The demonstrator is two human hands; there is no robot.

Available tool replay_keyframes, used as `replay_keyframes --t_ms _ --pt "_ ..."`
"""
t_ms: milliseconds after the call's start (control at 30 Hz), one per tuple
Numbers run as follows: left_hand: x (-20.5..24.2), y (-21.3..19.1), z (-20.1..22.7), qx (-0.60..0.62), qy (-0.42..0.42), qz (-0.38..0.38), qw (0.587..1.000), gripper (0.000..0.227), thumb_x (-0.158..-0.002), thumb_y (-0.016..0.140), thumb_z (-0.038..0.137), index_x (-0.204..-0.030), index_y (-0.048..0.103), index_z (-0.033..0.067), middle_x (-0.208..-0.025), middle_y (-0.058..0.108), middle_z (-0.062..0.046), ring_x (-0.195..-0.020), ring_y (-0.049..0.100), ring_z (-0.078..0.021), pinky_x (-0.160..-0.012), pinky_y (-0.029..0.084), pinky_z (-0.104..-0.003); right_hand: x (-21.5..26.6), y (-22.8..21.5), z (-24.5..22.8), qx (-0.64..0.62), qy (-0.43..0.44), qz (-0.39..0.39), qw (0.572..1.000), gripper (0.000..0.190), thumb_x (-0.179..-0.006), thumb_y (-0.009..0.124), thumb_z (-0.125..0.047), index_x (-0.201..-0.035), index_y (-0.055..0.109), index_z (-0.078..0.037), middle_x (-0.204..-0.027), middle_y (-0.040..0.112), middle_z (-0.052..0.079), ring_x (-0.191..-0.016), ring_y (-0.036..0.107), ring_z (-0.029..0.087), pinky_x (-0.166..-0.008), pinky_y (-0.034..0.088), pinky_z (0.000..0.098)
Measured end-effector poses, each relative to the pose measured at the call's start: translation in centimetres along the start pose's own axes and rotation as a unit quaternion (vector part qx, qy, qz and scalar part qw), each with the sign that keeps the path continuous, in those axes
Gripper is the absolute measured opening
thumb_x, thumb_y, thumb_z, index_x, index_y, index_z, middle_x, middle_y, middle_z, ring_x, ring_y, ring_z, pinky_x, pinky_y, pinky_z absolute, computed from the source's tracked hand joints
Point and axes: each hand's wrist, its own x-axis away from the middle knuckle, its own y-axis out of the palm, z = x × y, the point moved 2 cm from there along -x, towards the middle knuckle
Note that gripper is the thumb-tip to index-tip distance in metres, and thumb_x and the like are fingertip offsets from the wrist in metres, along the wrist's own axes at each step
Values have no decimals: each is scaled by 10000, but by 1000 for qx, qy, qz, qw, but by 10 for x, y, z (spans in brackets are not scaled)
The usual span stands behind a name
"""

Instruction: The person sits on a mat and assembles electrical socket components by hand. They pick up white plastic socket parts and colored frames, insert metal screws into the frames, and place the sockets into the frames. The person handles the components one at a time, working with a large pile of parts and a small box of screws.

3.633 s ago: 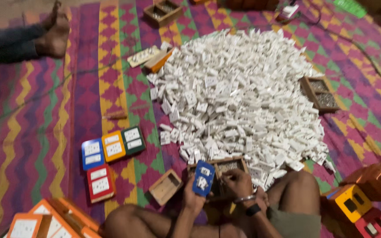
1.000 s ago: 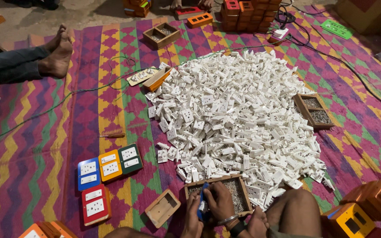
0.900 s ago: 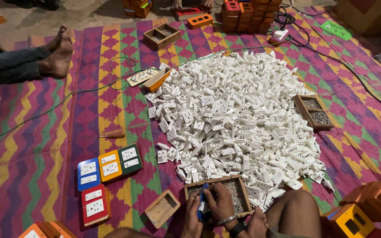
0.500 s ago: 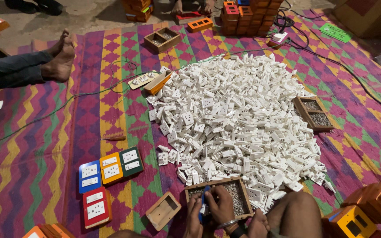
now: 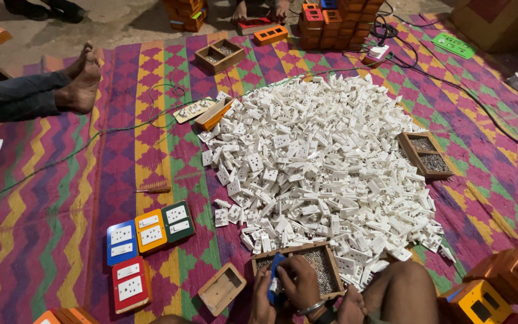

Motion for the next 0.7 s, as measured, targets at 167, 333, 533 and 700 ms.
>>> replay_keyframes --t_ms 167,333,533,700 --pt "2 1 -2 -164 53 27 985 452 -1008 512 338 -1311 615 19 -1189 550 -101 -1174 546 -239 -1041 419 -371 -1 0 13 9 15 15 1000 127 -829 784 -148 -813 718 -41 -750 682 77 -609 669 200 -540 518 327" --pt "-1 -2 -3 -145 47 31 988 451 -973 520 332 -1319 590 52 -1212 602 -110 -1196 522 -224 -1063 367 -367 -1 4 17 -7 32 -7 999 123 -814 786 -121 -841 700 -38 -758 671 72 -609 645 205 -534 517 336" --pt "-6 -5 -5 -89 45 9 995 459 -960 534 327 -1314 579 38 -1195 623 -127 -1159 540 -229 -1045 389 -380 0 5 13 -27 11 -5 1000 123 -804 772 -100 -871 694 -33 -786 663 73 -646 661 204 -568 521 327" --pt "-1 0 -4 -137 63 39 988 436 -970 540 308 -1270 625 2 -1191 601 -116 -1150 557 -209 -1023 420 -347 2 5 16 7 40 36 999 159 -825 788 -159 -809 688 -37 -724 659 69 -603 637 213 -548 499 335"
